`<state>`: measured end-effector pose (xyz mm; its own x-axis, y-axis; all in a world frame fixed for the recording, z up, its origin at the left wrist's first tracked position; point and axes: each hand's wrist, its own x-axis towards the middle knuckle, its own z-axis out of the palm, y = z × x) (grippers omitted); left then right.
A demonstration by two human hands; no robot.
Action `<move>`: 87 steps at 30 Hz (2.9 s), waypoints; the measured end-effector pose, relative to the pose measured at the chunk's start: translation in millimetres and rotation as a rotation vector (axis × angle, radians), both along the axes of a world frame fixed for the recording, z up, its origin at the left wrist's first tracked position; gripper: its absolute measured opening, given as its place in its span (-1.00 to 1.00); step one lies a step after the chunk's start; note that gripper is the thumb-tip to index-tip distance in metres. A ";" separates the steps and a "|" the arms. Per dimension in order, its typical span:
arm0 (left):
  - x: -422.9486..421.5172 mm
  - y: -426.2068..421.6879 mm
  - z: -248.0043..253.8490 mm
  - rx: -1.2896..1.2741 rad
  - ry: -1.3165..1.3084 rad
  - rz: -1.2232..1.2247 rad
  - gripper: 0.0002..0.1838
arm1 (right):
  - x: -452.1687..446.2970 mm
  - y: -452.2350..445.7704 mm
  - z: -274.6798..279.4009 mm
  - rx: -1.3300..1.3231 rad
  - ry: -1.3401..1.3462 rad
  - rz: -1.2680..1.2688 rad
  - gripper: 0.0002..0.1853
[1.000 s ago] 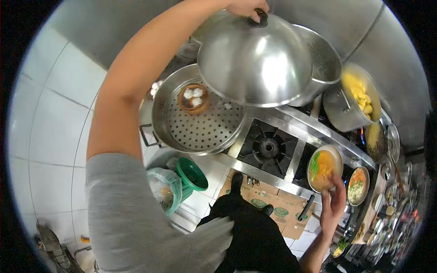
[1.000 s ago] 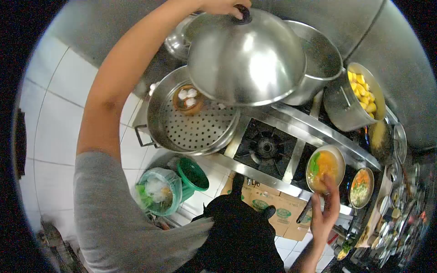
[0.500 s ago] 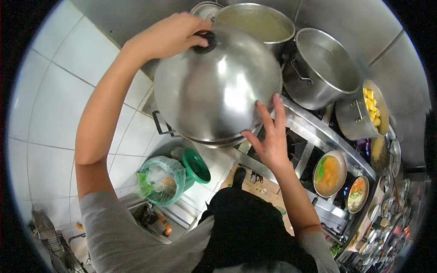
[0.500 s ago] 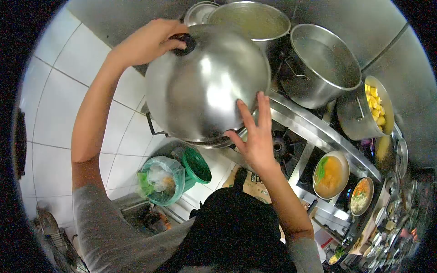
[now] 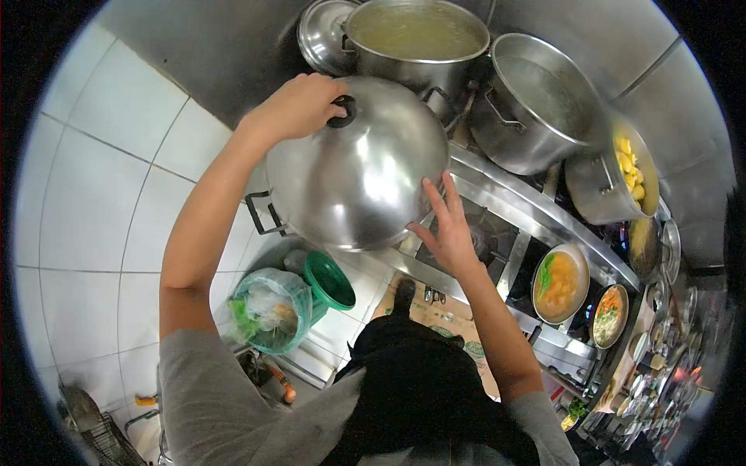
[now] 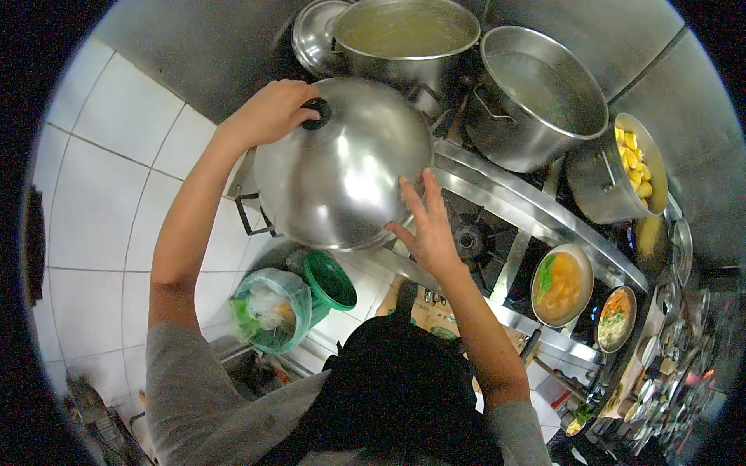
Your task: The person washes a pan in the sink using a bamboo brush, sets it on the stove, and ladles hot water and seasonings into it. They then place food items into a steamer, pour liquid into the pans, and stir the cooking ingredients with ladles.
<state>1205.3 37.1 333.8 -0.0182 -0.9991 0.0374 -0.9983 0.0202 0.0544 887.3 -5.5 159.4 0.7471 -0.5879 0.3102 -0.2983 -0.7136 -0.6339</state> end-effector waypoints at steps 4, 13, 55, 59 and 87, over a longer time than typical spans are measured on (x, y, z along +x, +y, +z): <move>1.1 -1.9 -10.8 0.020 0.065 0.072 -0.70 | -2.0 4.4 -14.2 0.034 -0.078 -0.013 -0.08; -99.0 109.3 -54.2 -0.749 0.104 0.299 -0.49 | -74.7 64.8 -54.6 0.019 -0.212 0.162 -0.56; -306.8 1161.8 -235.6 -0.771 -0.151 2.312 -0.57 | -184.1 373.0 -263.1 -0.351 1.138 1.092 -0.55; -352.6 1005.9 -258.7 -1.256 0.109 1.788 -0.52 | -224.8 444.2 -207.7 0.132 1.091 0.634 -0.59; -954.4 78.8 -392.3 1.037 1.824 0.085 0.24 | -763.3 371.8 -119.1 0.930 -0.258 -0.816 -0.65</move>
